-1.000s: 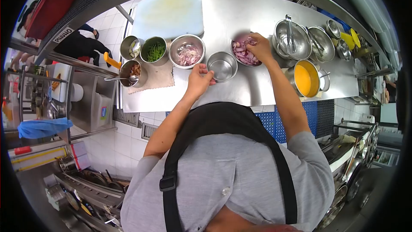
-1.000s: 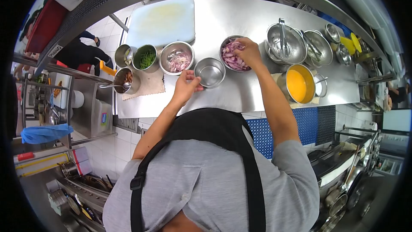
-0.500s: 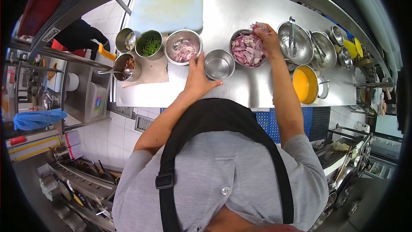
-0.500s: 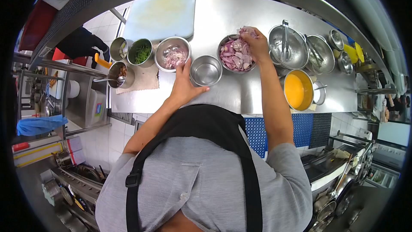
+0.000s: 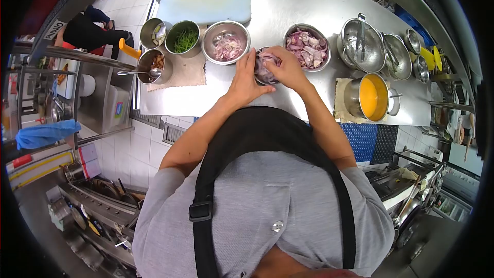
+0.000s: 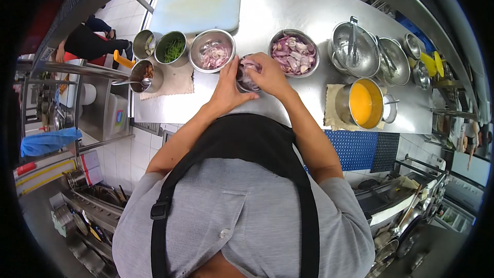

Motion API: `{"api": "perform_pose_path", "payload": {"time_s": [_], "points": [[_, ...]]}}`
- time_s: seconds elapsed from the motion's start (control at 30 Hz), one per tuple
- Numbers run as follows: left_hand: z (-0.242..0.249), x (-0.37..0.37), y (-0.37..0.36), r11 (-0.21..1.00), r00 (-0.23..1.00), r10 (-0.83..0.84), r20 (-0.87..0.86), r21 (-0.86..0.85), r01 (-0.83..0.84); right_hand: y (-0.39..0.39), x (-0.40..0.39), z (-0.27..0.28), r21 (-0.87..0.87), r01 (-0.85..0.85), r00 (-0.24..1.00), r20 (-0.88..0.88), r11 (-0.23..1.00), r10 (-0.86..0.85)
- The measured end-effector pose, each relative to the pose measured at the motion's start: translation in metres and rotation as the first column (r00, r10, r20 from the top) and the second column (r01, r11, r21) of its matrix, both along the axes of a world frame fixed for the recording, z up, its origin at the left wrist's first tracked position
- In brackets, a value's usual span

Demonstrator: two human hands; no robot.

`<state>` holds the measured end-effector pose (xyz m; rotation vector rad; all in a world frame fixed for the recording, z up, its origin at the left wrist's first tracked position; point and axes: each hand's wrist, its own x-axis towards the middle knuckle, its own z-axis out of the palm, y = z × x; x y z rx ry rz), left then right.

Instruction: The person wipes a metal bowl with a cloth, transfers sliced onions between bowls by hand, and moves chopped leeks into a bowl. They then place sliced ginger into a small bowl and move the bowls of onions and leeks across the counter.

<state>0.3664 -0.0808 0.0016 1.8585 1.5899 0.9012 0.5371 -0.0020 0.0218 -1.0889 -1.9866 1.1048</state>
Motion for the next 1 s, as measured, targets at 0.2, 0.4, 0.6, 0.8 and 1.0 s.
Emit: {"api": "perform_pose_path", "payload": {"time_s": [0.2,0.4,0.6,0.8,1.0], "points": [[-0.001,-0.004,0.001,0.999,0.999,-0.034,0.024,0.035,0.033,0.006,0.008,0.008,0.167,-0.252,0.936,0.291,0.953,0.196],[0.002,-0.006,0.000,0.999,0.999,-0.037,0.039,0.015,0.037,0.021,0.010,0.042,0.017,-0.216,0.882,0.433,0.976,0.187],[0.005,-0.007,0.001,0.999,0.999,-0.032,0.040,-0.005,0.032,0.038,0.030,0.049,-0.084,-0.215,0.924,0.305,0.973,0.230],[0.008,-0.005,0.000,0.999,0.999,-0.028,0.042,-0.025,0.029,0.078,0.082,0.040,0.196,-0.032,0.891,0.450,0.980,-0.061],[0.009,-0.003,0.001,0.998,0.999,-0.038,0.010,-0.051,0.038,0.086,0.076,-0.012,0.262,-0.125,0.757,0.649,0.957,-0.079]]}}
